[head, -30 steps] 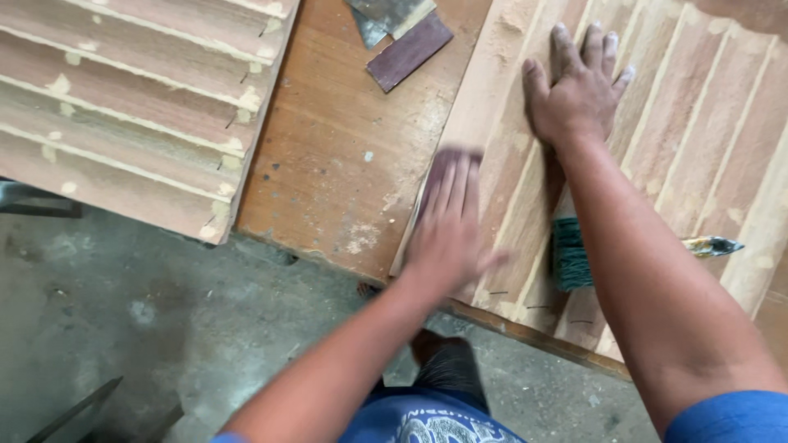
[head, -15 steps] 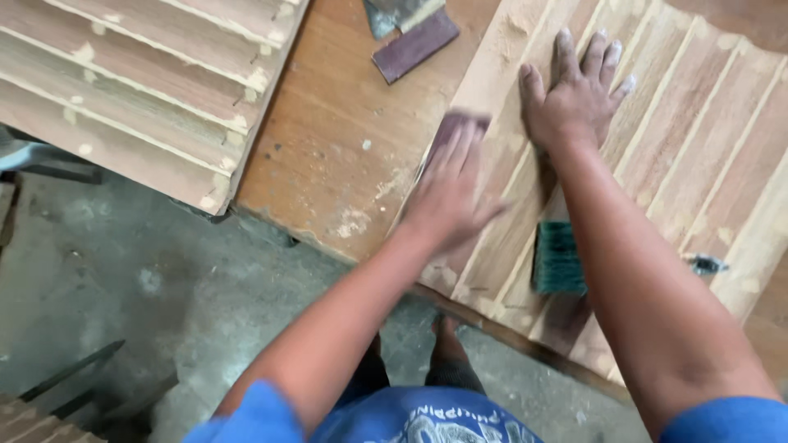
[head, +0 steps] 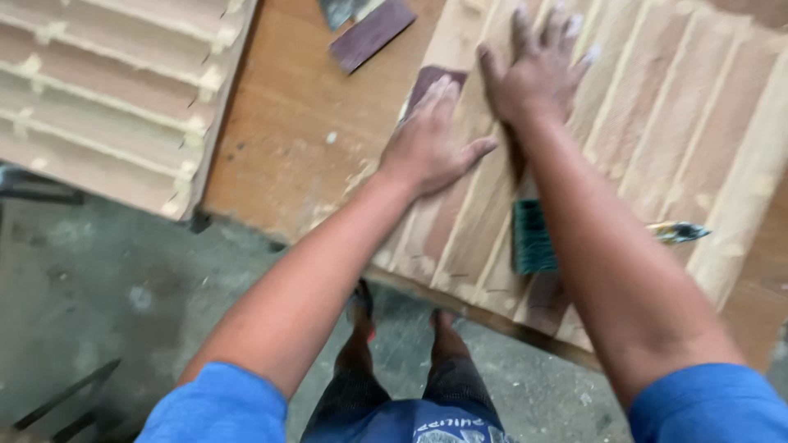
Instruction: The person sands a wooden board on a workbench using a sanding block, then brushes off dust with a brush. The person repeats the sanding and brushing process multiple times.
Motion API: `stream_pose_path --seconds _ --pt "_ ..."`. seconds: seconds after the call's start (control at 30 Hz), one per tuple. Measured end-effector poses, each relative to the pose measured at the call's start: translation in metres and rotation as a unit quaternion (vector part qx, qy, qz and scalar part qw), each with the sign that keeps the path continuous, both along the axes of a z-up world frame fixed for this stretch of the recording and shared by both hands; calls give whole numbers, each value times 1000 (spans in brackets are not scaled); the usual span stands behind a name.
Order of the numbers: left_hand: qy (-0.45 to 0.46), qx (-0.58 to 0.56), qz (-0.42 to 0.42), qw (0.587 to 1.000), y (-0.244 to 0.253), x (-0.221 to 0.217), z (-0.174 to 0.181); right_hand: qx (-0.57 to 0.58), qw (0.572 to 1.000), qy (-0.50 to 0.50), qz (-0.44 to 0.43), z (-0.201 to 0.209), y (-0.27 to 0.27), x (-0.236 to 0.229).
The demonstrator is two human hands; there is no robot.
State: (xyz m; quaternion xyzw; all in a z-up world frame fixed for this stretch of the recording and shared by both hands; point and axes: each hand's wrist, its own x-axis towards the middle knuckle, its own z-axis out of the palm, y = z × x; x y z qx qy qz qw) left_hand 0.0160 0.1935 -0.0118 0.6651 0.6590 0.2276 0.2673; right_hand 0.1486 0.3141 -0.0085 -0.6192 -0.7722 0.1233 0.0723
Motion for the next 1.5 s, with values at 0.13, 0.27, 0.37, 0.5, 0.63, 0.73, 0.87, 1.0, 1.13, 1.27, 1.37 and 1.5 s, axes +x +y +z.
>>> stream_pose_path --seconds 0.13,0.27,0.37,0.5,0.63,0.73,0.87,1.0,1.13,1.27,1.37,1.5 --pt "21 -88 -33 995 -93 0 48 -24 1000 13 -3 21 -13 -3" --pt "32 -67 -50 996 -205 -2 40 -45 999 14 -9 22 -10 -4" --pt "57 -69 -35 995 -178 4 35 -38 999 4 -15 18 -9 -3" --pt "62 -47 -35 996 -74 5 30 -17 1000 11 -2 18 -12 -4" --pt "65 -40 -54 996 -140 -6 35 -4 1000 6 10 15 -8 -5" --pt "58 -34 -60 996 -209 -1 32 -26 1000 10 3 11 -15 1" --pt "91 -22 -51 994 -118 0 20 -25 1000 -2 -3 17 -7 -4" --pt "84 -107 -53 989 -39 7 38 -31 999 -9 0 18 -9 -3" --pt "28 82 -57 995 -157 -2 18 -23 1000 13 4 19 -5 -4" --pt "72 25 -62 995 -146 2 4 1 1000 0 6 10 6 3" --pt "63 -35 -55 996 -76 7 34 -3 1000 9 14 5 -15 0" --pt "129 -118 -56 983 0 5 33 -51 999 -7 -4 36 -20 -10"
